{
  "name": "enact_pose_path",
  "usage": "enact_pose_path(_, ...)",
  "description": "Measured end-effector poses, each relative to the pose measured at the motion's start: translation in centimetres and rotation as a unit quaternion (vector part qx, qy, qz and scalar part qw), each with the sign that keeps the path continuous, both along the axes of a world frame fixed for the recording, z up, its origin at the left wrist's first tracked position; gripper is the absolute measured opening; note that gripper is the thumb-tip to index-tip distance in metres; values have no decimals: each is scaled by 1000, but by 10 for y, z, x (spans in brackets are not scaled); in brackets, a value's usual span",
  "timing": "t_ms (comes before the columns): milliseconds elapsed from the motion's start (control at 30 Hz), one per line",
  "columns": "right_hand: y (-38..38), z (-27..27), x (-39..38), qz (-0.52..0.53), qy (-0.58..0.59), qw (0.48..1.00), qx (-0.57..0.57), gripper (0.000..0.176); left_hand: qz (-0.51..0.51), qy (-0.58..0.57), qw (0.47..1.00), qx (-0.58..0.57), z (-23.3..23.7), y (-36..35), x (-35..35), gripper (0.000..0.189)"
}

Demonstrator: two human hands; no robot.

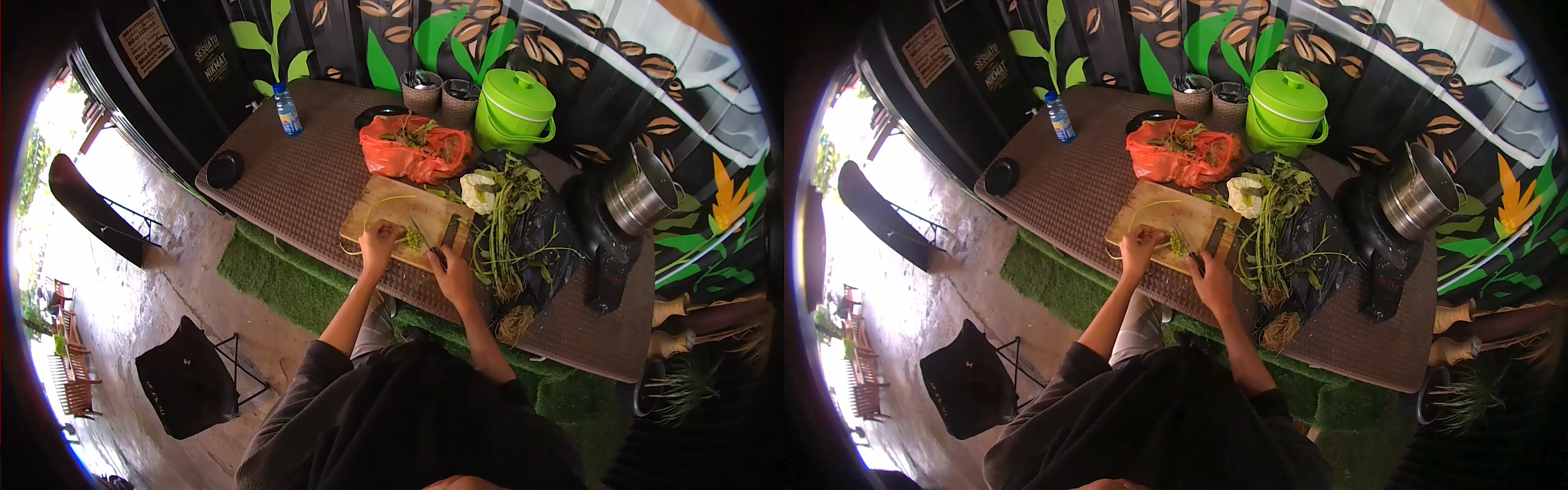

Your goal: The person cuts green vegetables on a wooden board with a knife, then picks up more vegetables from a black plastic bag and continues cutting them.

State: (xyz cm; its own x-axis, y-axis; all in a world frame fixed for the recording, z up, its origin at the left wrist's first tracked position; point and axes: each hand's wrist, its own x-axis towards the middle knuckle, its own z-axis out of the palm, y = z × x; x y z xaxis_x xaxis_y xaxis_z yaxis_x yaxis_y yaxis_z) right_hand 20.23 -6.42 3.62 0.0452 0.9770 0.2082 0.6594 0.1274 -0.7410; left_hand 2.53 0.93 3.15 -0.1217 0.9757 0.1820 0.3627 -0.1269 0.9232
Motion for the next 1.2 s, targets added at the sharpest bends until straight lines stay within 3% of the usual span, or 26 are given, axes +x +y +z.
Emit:
enact_pose_path(67,1,11,10,9,-62,994,-84,53,-11,-47,999,11,0,2,0,20)
enact_pose_path(167,0,9,15,14,-62,997,-39,55,-50,-50,996,-46,0,3,-1,18)
enact_pose_path(300,-2,2,14,9,-74,994,-76,55,-93,10,995,25,4,0,0,25)
enact_pose_path(400,-4,-6,8,-18,-44,998,-46,54,-101,3,995,12,7,-2,1,31)
enact_pose_path(467,-6,-1,2,-16,19,991,-132,52,-97,-6,995,-10,4,0,2,33)
enact_pose_path(567,-9,0,-5,9,36,987,-159,50,-97,-94,990,-40,-9,5,3,34)
enact_pose_path(667,-11,-9,-8,-44,44,991,-121,47,-80,-59,994,-54,1,-1,3,33)
enact_pose_path(867,-10,-5,-5,-2,41,989,-142,44,-67,-19,998,4,-3,-1,1,34)
enact_pose_path(967,-11,-13,-7,-36,67,990,-116,39,-68,-16,998,2,6,-1,2,33)
enact_pose_path(1200,-22,-11,-11,-53,88,990,-99,40,-32,-86,996,-11,-1,6,5,30)
